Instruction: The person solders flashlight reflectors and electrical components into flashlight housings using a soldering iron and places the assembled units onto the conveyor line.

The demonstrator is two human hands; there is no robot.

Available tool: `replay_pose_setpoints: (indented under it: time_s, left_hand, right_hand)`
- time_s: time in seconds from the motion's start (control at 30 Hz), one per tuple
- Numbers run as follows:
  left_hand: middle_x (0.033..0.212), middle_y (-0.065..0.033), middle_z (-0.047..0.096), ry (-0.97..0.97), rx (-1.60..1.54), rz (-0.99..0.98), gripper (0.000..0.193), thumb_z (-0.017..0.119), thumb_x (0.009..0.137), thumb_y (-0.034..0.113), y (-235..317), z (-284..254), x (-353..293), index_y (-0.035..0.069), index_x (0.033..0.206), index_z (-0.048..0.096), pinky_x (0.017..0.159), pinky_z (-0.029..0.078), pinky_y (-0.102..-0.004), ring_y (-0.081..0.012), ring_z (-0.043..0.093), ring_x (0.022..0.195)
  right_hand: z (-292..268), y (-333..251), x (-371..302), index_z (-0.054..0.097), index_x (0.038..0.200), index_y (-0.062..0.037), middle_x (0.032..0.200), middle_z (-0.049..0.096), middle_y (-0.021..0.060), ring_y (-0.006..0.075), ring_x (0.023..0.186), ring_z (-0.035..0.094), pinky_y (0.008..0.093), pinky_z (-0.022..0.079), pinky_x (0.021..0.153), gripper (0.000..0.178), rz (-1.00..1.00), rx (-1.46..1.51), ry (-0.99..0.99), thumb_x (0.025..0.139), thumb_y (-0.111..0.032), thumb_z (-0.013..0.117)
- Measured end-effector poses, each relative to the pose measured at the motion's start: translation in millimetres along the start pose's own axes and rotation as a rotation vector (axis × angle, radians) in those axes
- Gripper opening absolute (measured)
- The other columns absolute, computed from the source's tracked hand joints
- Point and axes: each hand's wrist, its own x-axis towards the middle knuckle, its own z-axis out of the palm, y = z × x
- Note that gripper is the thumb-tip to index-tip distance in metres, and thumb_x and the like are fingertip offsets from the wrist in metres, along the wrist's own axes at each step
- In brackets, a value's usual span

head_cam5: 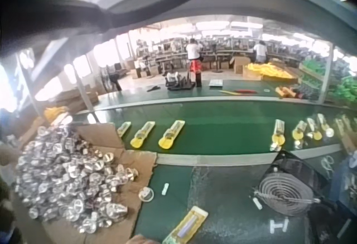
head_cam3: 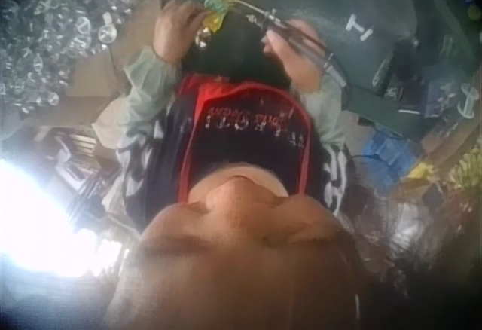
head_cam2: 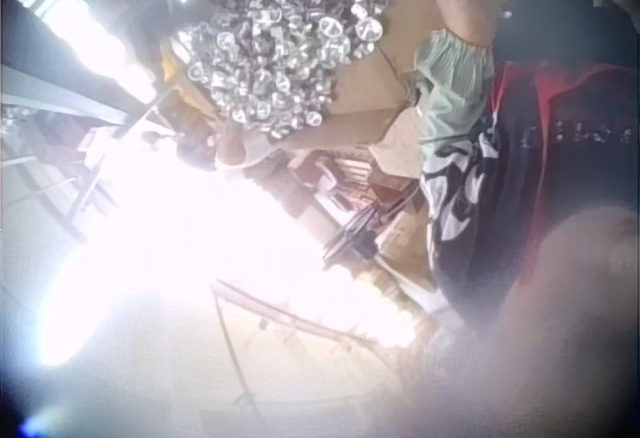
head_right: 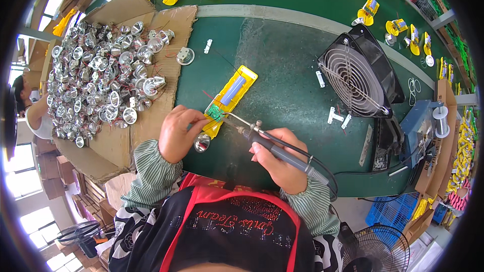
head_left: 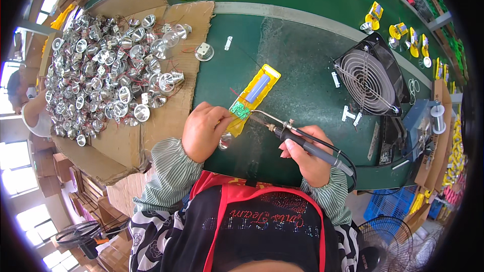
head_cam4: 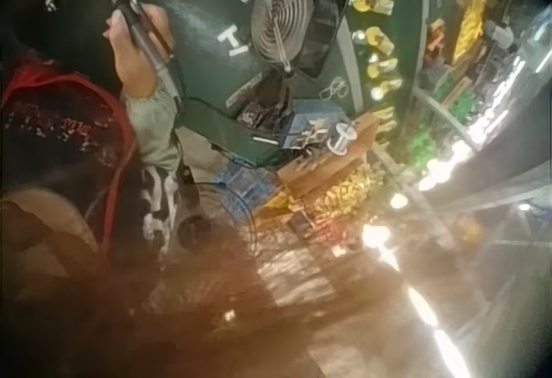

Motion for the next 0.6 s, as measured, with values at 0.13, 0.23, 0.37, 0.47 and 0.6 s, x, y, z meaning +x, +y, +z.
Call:
replay_pose_setpoints:
  time_s: [0.13,0.23,0.37,0.47,0.6]
  left_hand:
    - [0.074,-0.0098,0.059,-0.024,0.053,0.054,0.007,0.061,0.078,0.008,3,4,1,0.002,0.081,0.062,0.068,0.042,-0.0389,-0.0290,0.052,0.073]
    - [0.075,-0.0102,0.059,-0.037,0.073,0.076,0.007,0.061,0.078,0.008,4,4,2,0.002,0.082,0.061,0.067,0.042,-0.0387,-0.0292,0.052,0.073]
    - [0.076,-0.0109,0.059,-0.012,0.005,0.036,0.006,0.061,0.078,0.006,6,7,2,0.001,0.082,0.061,0.066,0.042,-0.0387,-0.0297,0.052,0.073]
    - [0.077,-0.0115,0.059,0.005,0.027,0.010,0.006,0.061,0.078,0.006,6,7,3,0.001,0.082,0.060,0.066,0.043,-0.0386,-0.0299,0.052,0.073]
    - [0.077,-0.0120,0.060,0.002,0.036,0.049,0.006,0.061,0.079,0.006,5,8,1,0.001,0.082,0.059,0.067,0.043,-0.0385,-0.0300,0.053,0.074]
  right_hand:
    - [0,1,5,0.051,0.097,0.0061,0.078,0.065,0.0156,0.0158,0.065,0.064,0.0270,0.054,0.060,0.018,-0.008,-0.032,-0.048,0.082,0.002,0.060]
    - [0,4,8,0.050,0.099,0.0059,0.079,0.064,0.0176,0.0175,0.065,0.064,0.0283,0.055,0.061,0.018,-0.001,-0.059,-0.081,0.083,0.003,0.058]
    - [4,6,10,0.054,0.094,0.0064,0.076,0.066,0.0127,0.0137,0.064,0.064,0.0254,0.053,0.059,0.017,0.025,0.005,-0.040,0.080,0.001,0.062]
    - [3,6,11,0.054,0.094,0.0065,0.076,0.066,0.0122,0.0134,0.064,0.064,0.0250,0.053,0.059,0.017,0.020,0.000,-0.042,0.080,0.001,0.062]
    - [5,7,12,0.054,0.094,0.0065,0.076,0.066,0.0117,0.0129,0.064,0.064,0.0247,0.053,0.059,0.016,0.041,0.016,-0.046,0.080,0.001,0.062]
